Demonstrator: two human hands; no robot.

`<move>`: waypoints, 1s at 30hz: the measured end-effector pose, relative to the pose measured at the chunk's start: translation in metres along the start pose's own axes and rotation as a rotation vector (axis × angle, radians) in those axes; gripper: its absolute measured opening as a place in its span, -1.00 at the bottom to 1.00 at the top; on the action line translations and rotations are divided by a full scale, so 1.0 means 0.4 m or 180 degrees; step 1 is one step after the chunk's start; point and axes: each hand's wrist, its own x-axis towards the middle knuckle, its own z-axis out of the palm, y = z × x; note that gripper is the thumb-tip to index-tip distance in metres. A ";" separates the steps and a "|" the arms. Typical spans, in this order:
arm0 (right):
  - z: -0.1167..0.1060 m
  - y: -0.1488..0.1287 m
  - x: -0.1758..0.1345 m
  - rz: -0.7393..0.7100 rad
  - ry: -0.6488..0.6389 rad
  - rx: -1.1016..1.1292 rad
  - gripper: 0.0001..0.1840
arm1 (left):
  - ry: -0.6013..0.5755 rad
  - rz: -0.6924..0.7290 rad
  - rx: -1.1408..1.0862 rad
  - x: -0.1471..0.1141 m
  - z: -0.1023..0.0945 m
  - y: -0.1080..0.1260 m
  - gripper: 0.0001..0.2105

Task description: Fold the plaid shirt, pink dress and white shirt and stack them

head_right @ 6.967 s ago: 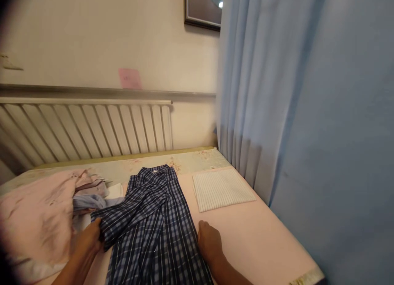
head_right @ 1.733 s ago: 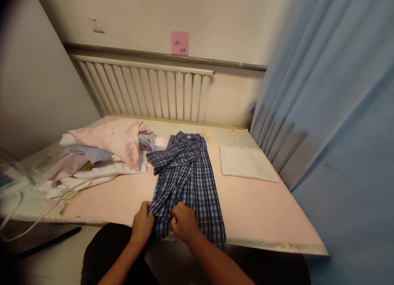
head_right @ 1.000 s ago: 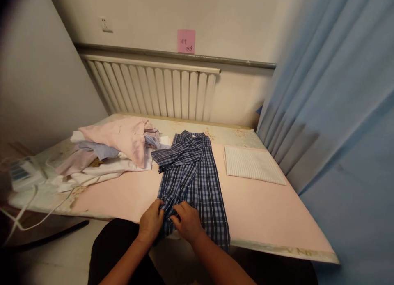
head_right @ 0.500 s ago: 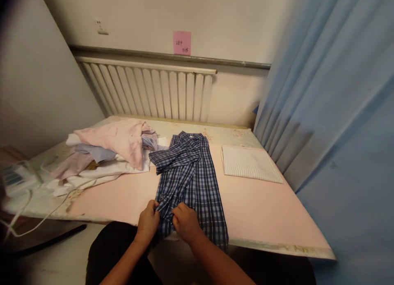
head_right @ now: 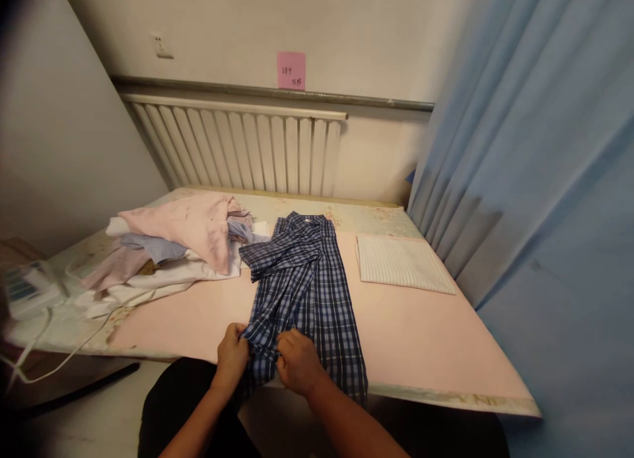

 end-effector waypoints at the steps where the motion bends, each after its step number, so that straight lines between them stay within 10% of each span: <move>1: 0.002 0.001 0.000 0.0028 -0.0029 -0.0039 -0.74 | -0.0005 -0.0048 -0.0092 0.000 -0.002 0.001 -0.82; 20: 0.008 0.000 0.002 0.0086 -0.0077 -0.0195 -0.72 | -0.1007 -0.0586 -0.1734 0.018 -0.050 0.024 -0.61; 30: -0.008 0.000 -0.002 0.0065 0.0153 0.0337 -0.61 | -0.0487 0.0213 -0.0084 0.028 -0.036 0.057 -0.73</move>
